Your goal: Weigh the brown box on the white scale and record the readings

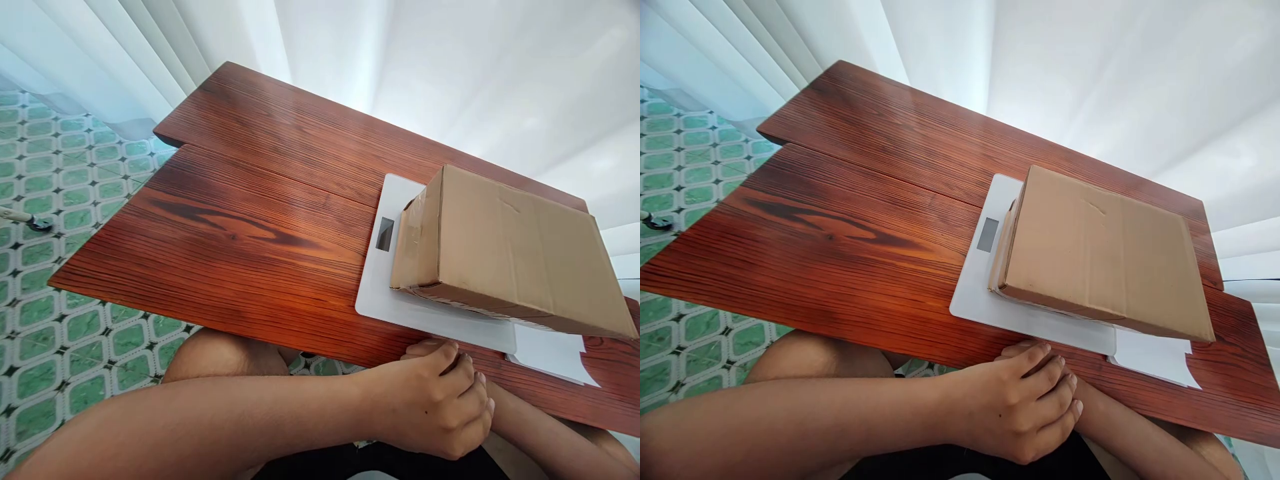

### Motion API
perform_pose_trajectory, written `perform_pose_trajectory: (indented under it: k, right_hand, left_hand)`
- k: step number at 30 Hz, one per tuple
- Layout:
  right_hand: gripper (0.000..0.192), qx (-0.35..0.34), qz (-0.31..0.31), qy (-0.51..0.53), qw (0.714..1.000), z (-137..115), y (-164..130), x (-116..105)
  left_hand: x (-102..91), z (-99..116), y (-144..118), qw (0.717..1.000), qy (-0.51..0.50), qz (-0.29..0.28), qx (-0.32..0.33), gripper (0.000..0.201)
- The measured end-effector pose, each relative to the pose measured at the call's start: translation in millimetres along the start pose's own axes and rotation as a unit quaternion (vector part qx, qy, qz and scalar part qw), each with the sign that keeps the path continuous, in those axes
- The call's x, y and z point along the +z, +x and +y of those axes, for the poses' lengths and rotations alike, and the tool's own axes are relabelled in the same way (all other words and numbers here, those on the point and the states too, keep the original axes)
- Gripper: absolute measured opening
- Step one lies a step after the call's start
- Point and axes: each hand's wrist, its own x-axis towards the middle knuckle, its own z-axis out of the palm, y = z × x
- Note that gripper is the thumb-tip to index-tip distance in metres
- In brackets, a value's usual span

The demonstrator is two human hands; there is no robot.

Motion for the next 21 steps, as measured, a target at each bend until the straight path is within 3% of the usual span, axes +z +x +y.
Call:
perform_pose_trajectory:
  k: [8,14,18,21]
  right_hand:
    - [0.029,-0.086,-0.022,-0.036,0.995,9,6,-2]
    - [0.026,-0.098,0.005,-0.048,0.994,12,5,4]
    - [0.026,-0.069,0.019,-0.061,0.996,6,5,3]
    - [0.025,-0.099,-0.019,-0.053,0.994,14,5,-3]
  left_hand:
    - [1.8,2,0,1.0,-0.006,-0.007,0.002,0.031]
    - [1.4,0,-1,1.0,-0.009,-0.013,0.005,0.031]
    - [2.1,1,-2,1.0,-0.009,-0.007,0.014,0.031]
    - [2.4,2,-2,1.0,-0.008,-0.009,0.012,0.031]
